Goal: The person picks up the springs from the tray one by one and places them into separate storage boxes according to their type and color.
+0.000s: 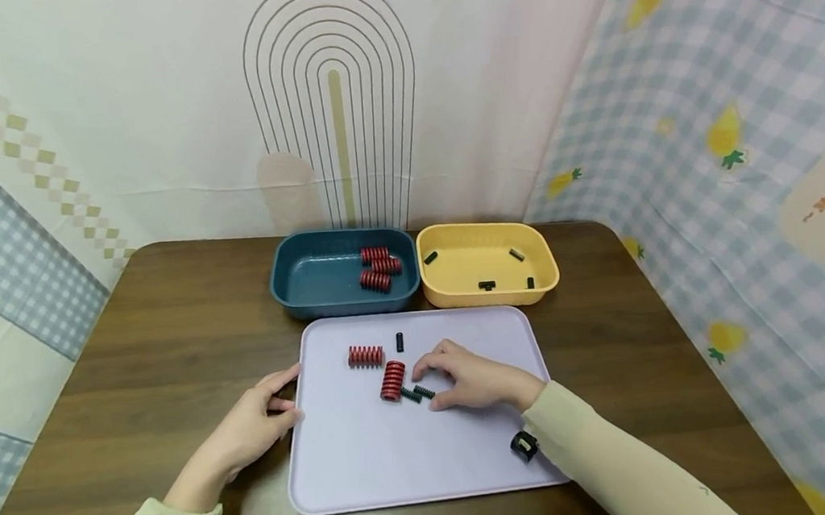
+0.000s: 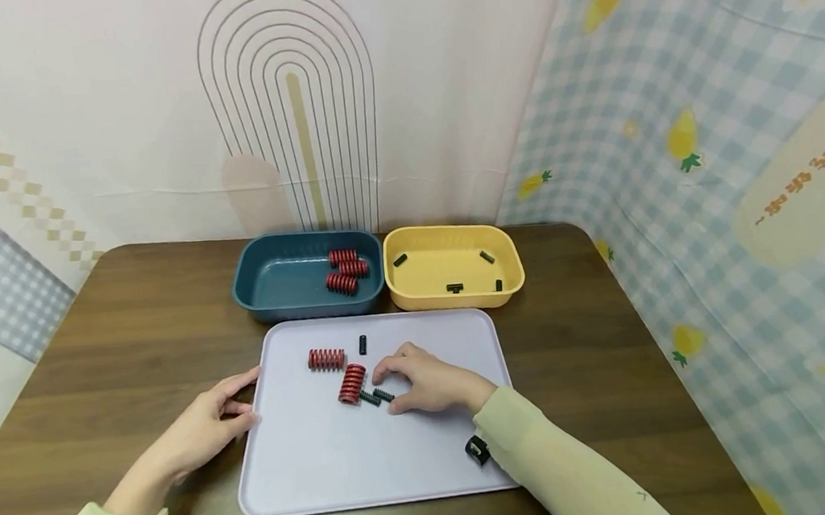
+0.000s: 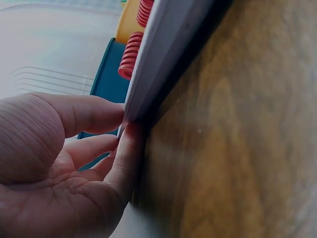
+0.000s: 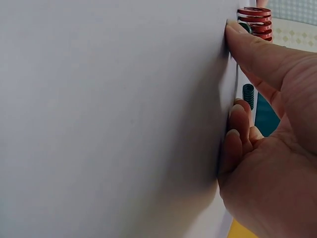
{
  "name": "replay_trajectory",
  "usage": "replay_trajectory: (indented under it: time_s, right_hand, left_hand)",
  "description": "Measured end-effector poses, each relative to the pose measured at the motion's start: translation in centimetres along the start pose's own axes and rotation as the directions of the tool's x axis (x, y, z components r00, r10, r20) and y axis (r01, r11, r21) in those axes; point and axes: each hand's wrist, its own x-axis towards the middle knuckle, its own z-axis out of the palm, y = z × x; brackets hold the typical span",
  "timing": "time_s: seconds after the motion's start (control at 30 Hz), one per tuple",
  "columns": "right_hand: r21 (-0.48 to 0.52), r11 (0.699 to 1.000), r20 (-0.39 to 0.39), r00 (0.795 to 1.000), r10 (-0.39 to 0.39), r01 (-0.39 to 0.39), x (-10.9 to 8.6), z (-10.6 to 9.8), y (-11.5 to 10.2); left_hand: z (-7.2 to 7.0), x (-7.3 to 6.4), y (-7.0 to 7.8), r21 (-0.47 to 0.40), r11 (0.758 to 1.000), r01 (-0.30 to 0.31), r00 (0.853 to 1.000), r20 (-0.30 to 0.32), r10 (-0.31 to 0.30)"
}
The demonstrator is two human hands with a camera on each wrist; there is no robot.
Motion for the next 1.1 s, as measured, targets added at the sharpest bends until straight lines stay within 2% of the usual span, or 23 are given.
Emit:
replay_trajectory:
  time_s: [0.13, 0.43, 0.7, 1.1]
  right_hand:
    - [0.0, 1.0, -0.003, 1.0, -0.015, 0.015, 0.39, 0.01, 0.0]
    - [0.034, 0.999, 0.03, 0.999, 0.014, -0.015, 0.95, 0.43, 0.6]
    - [0.036, 0.999, 0.077, 0.997, -0.02, 0.017, 0.69, 0.25, 0.19]
    - [-0.003, 1.0, 0.003, 1.0, 0.001, -0.001, 0.41, 0.18, -0.11]
  left_hand:
    - [-0.12, 0.12, -0.16, 0.006, 1.0, 0.003, 1.0, -0.01, -0.003]
    - [0.0, -0.06, -0.64, -0.013, 1.0, 0.004, 1.0, -0.009, -0.004]
    - [0.06, -0.25, -0.41, -0.009, 1.0, -0.015, 1.0, -0.007, 0.015]
    - [0.11, 0.11, -0.52, -0.022, 0.999, -0.04, 0.999, -0.006, 0.039]
